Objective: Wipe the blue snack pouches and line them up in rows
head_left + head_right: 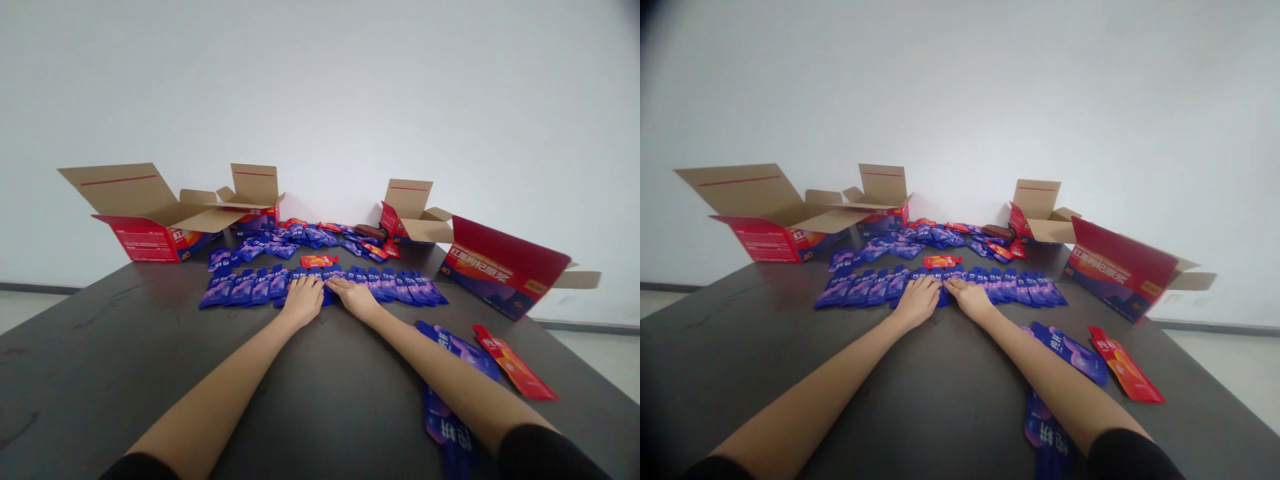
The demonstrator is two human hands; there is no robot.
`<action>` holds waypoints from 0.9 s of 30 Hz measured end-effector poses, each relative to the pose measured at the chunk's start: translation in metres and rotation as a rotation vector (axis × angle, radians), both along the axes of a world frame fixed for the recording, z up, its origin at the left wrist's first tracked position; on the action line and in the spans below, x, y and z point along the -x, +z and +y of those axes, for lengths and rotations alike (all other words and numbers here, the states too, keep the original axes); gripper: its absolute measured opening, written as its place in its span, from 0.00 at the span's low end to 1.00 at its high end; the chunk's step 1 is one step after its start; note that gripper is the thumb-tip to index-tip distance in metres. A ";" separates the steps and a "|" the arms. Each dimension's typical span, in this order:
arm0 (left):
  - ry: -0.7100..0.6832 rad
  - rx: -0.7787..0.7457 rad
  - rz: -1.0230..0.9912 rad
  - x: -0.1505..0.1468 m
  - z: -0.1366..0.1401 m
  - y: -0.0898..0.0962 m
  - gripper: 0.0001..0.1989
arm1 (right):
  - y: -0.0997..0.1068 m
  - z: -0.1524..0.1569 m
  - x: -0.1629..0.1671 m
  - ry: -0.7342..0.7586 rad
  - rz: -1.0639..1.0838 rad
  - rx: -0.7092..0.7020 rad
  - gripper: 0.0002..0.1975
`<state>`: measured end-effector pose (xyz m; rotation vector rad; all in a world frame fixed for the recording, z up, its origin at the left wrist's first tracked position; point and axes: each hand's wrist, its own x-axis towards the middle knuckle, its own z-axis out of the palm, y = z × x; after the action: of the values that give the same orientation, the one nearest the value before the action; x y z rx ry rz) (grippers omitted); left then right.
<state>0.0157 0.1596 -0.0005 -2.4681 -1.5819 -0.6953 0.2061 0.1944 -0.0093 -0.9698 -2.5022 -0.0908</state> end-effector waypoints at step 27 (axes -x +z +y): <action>-0.432 -0.038 -0.029 -0.066 -0.064 0.018 0.13 | 0.022 -0.233 -0.140 -0.552 0.110 0.339 0.27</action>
<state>0.0814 0.0960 0.0173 -2.8087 -1.0322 -0.8065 0.3457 -0.0387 0.0128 -1.7335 -2.1212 0.2174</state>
